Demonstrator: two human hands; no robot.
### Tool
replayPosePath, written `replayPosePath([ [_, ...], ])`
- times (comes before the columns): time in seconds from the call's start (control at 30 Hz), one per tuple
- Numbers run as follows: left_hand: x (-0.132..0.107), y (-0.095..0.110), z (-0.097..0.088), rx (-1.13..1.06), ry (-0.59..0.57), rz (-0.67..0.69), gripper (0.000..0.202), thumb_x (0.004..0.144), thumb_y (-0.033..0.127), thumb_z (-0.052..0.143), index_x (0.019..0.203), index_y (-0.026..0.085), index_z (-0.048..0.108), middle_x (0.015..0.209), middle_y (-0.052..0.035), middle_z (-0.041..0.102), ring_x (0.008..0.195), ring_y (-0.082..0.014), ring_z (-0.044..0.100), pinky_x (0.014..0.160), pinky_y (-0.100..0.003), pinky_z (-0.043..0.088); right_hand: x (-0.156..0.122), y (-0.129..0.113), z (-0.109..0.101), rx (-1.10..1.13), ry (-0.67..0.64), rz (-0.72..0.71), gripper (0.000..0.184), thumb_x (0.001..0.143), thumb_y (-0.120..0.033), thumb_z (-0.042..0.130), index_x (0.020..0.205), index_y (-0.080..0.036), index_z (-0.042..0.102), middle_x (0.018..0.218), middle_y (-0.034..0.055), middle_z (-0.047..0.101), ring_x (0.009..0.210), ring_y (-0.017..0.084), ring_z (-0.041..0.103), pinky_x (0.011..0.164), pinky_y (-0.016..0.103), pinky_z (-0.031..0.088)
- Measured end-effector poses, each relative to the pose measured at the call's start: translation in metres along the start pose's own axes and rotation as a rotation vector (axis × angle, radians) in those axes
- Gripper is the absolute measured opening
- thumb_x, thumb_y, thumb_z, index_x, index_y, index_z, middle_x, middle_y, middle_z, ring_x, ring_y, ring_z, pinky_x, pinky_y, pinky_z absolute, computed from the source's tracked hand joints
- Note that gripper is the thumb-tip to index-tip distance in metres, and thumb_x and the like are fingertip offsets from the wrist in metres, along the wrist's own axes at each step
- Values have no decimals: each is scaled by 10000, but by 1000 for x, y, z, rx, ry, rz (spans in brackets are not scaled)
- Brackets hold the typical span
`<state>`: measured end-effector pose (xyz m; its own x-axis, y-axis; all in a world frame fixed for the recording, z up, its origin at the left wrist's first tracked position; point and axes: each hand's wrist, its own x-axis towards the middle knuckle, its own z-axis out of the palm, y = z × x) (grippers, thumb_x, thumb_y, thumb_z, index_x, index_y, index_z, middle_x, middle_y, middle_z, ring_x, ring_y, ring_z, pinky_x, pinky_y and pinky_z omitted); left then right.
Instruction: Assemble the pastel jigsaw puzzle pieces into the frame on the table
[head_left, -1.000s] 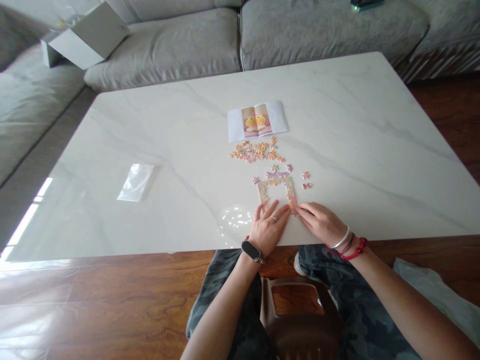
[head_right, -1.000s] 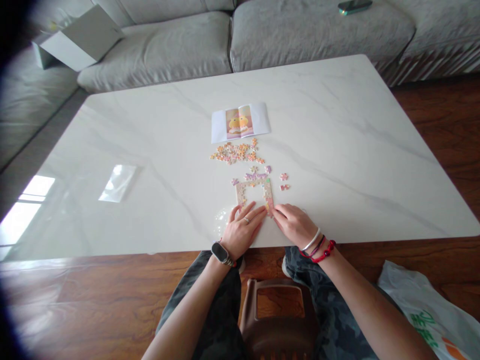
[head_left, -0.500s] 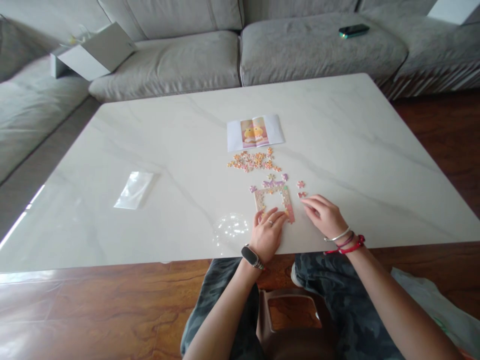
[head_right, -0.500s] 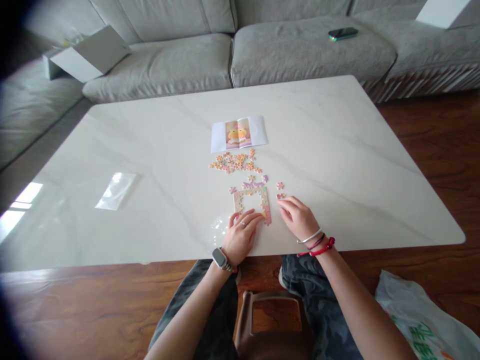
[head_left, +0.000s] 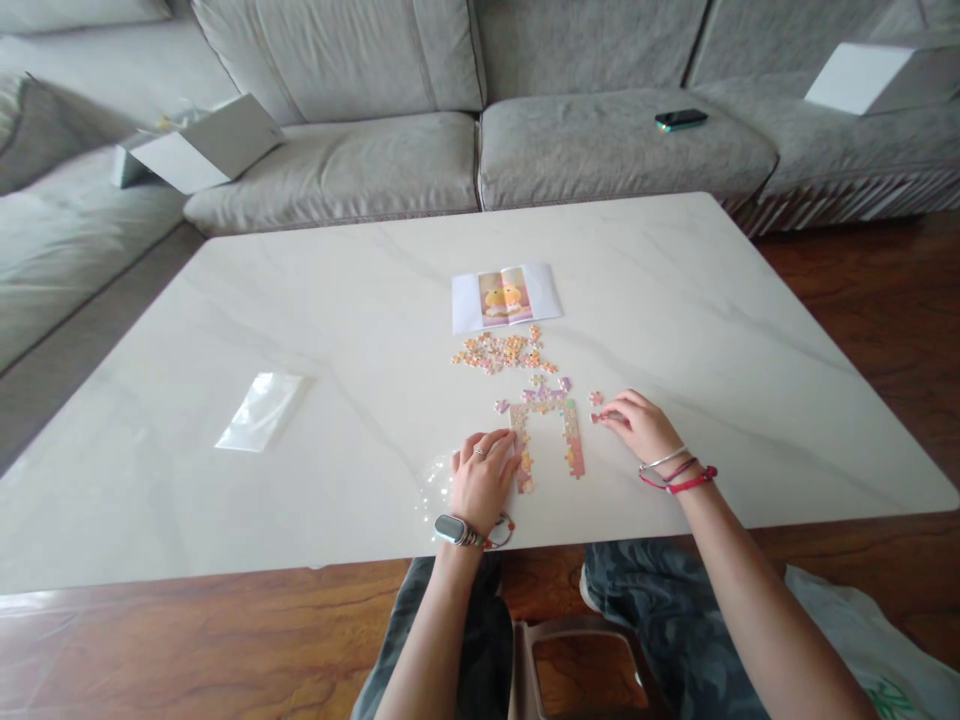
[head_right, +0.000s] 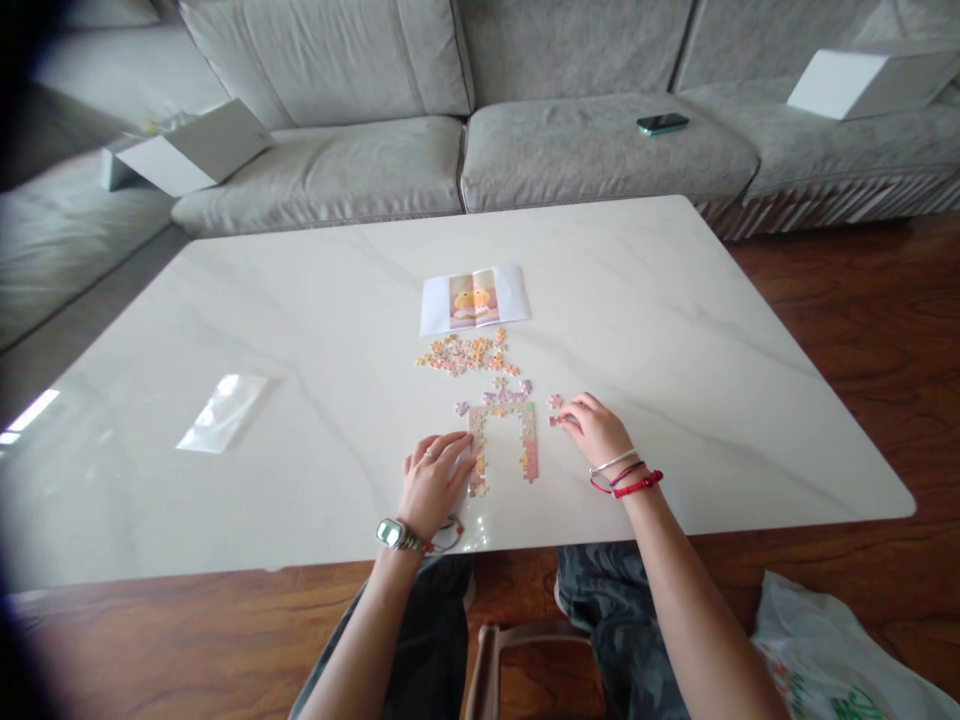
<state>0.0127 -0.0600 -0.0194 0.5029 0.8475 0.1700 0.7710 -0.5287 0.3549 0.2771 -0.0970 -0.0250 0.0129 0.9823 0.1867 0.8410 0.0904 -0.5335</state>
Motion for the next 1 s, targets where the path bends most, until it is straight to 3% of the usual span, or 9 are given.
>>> replayPosePath([
  [0.37, 9, -8, -6, -73, -66, 2, 286, 767, 357, 486, 1040, 303, 549, 1099, -25, 536, 1006, -222, 430, 826, -415, 392, 7, 3, -6, 25, -14, 71, 63, 746, -201, 510, 722, -181, 564, 766, 32, 524, 667, 133, 515, 634, 263, 424],
  [0.5, 14, -20, -13, -179, 37, -10, 285, 757, 338, 506, 1022, 246, 558, 1083, -43, 540, 985, -188, 464, 879, -380, 378, 9, 4, -8, 37, -15, 76, 50, 716, -208, 550, 758, -186, 565, 779, 30, 538, 623, 124, 501, 619, 259, 422],
  [0.67, 16, -37, -16, -229, 242, -203, 223, 778, 303, 470, 942, 208, 588, 1013, -55, 564, 930, -177, 514, 836, -364, 410, 9, 4, -8, 28, -7, 67, 85, 707, -212, 559, 788, -186, 564, 784, 31, 540, 577, 114, 479, 601, 257, 420],
  [1.0, 18, -44, -10, -160, 261, -221, 210, 768, 274, 468, 898, 183, 606, 972, -64, 567, 895, -184, 522, 836, -358, 405, 7, 3, -9, 2, -55, 43, 51, 722, -226, 543, 714, -181, 566, 736, 21, 527, 554, 104, 470, 582, 251, 416],
])
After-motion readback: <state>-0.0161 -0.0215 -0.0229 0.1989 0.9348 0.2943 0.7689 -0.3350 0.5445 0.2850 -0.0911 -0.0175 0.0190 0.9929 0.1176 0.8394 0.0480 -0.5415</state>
